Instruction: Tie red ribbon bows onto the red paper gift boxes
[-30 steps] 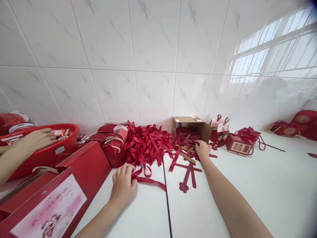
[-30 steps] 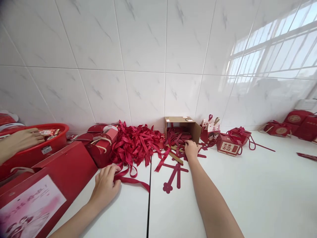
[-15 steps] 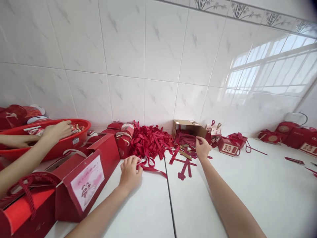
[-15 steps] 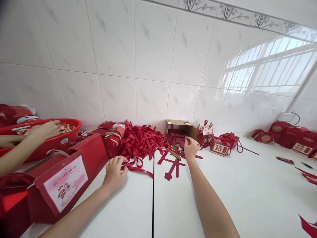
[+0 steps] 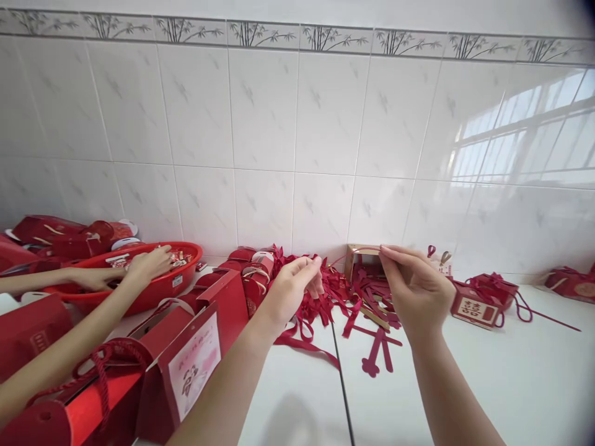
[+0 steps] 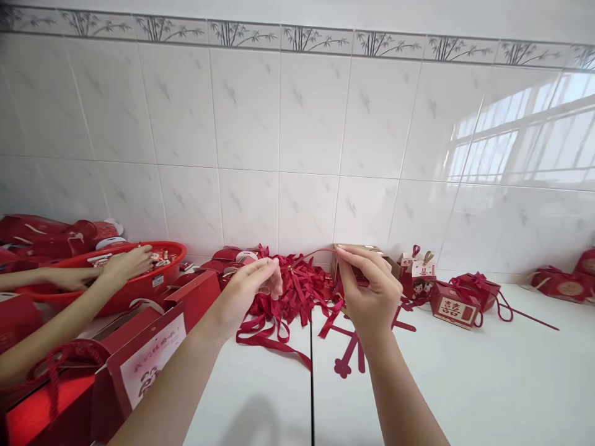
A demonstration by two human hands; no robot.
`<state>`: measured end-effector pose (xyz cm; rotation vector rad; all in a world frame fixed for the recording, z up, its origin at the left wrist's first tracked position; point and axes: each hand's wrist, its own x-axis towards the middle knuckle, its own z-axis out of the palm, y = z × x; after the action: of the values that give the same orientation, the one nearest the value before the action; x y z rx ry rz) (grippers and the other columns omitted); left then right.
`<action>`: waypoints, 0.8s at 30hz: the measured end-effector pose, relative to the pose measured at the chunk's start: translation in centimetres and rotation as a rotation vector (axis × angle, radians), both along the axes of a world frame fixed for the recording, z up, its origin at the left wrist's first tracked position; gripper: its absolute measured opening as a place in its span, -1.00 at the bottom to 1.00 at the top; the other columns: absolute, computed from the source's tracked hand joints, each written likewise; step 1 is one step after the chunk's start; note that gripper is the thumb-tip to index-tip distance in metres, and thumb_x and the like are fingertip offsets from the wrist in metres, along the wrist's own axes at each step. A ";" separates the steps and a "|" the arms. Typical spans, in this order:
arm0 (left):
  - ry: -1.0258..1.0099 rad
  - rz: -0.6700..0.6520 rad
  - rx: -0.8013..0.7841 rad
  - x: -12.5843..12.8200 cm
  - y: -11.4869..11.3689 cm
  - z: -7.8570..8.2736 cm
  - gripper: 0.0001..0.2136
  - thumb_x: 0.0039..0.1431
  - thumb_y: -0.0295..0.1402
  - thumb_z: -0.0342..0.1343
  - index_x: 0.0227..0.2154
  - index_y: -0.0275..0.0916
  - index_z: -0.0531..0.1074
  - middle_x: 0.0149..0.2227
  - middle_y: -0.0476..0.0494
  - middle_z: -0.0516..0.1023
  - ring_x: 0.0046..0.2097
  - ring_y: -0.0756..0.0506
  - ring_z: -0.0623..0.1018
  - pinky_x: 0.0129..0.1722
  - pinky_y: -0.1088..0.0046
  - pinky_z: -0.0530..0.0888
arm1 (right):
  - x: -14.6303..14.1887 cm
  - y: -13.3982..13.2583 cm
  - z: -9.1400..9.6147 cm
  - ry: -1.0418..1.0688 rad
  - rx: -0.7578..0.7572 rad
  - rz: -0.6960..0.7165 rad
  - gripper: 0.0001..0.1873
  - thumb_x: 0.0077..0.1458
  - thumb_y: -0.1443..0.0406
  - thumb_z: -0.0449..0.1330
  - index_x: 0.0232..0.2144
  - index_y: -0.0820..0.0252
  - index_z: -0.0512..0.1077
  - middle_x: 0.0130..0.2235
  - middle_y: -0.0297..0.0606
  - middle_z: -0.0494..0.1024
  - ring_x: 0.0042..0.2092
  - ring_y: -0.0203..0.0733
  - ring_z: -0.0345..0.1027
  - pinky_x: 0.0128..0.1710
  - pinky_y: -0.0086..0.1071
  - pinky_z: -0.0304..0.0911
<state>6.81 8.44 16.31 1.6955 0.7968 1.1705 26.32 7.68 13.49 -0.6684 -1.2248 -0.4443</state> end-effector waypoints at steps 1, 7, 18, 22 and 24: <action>0.000 -0.008 -0.006 -0.3 -0.3 0.3 -0.68 0.20 -0.11 -0.02 -0.53 -0.23 0.29 -0.52 -0.01 0.43 -0.44 -0.01 0.43 -0.33 0.45 0.38 | -0.2 -0.4 0.1 0.002 0.036 0.000 -0.77 -0.02 0.47 0.29 -0.30 0.06 0.57 -0.28 -0.28 0.61 -0.24 -0.12 0.50 -0.22 -0.15 0.44; 0.152 -0.105 -0.014 -1.6 -0.7 0.1 -0.58 0.26 -0.03 -0.15 -0.49 -0.23 0.37 -0.47 -0.07 0.49 -0.40 -0.05 0.46 -0.29 0.40 0.39 | -1.0 -1.8 0.1 -0.011 0.178 0.006 -0.55 -0.11 0.60 0.31 -0.24 -0.03 0.57 -0.26 -0.32 0.61 -0.30 -0.13 0.49 -0.33 -0.17 0.42; 0.140 -0.067 0.047 -0.9 -1.3 0.0 -0.62 0.27 -0.12 -0.10 -0.57 -0.22 0.33 -0.54 0.00 0.40 -0.45 -0.01 0.39 -0.39 0.47 0.33 | -1.3 -1.7 -0.8 -0.158 0.220 -0.020 -0.46 -0.15 0.65 0.28 -0.21 -0.03 0.55 -0.26 -0.33 0.60 -0.30 -0.11 0.48 -0.35 -0.19 0.36; 0.150 0.099 0.227 -1.8 -1.4 0.2 -0.69 0.27 -0.14 -0.06 -0.50 -0.21 0.31 -0.51 0.03 0.37 -0.43 0.00 0.37 -0.41 0.49 0.31 | -0.6 -2.5 -0.5 -0.201 -0.028 0.102 -0.60 -0.04 0.59 0.13 -0.29 0.02 0.54 -0.15 -0.27 0.54 -0.12 -0.06 0.44 -0.20 -0.15 0.36; 0.213 0.164 0.379 -2.5 -1.6 0.4 -0.73 0.28 -0.18 -0.04 -0.48 -0.20 0.32 -0.52 0.05 0.35 -0.46 0.01 0.34 -0.43 0.50 0.29 | -0.5 -3.1 -0.2 -0.201 -0.176 0.208 -0.59 -0.02 0.55 0.07 -0.22 0.03 0.51 -0.04 -0.22 0.47 0.04 0.00 0.34 -0.08 -0.09 0.34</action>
<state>4.32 6.88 16.68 2.1258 0.8989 1.3307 25.86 4.54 13.26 -0.6482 -1.5199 -0.2358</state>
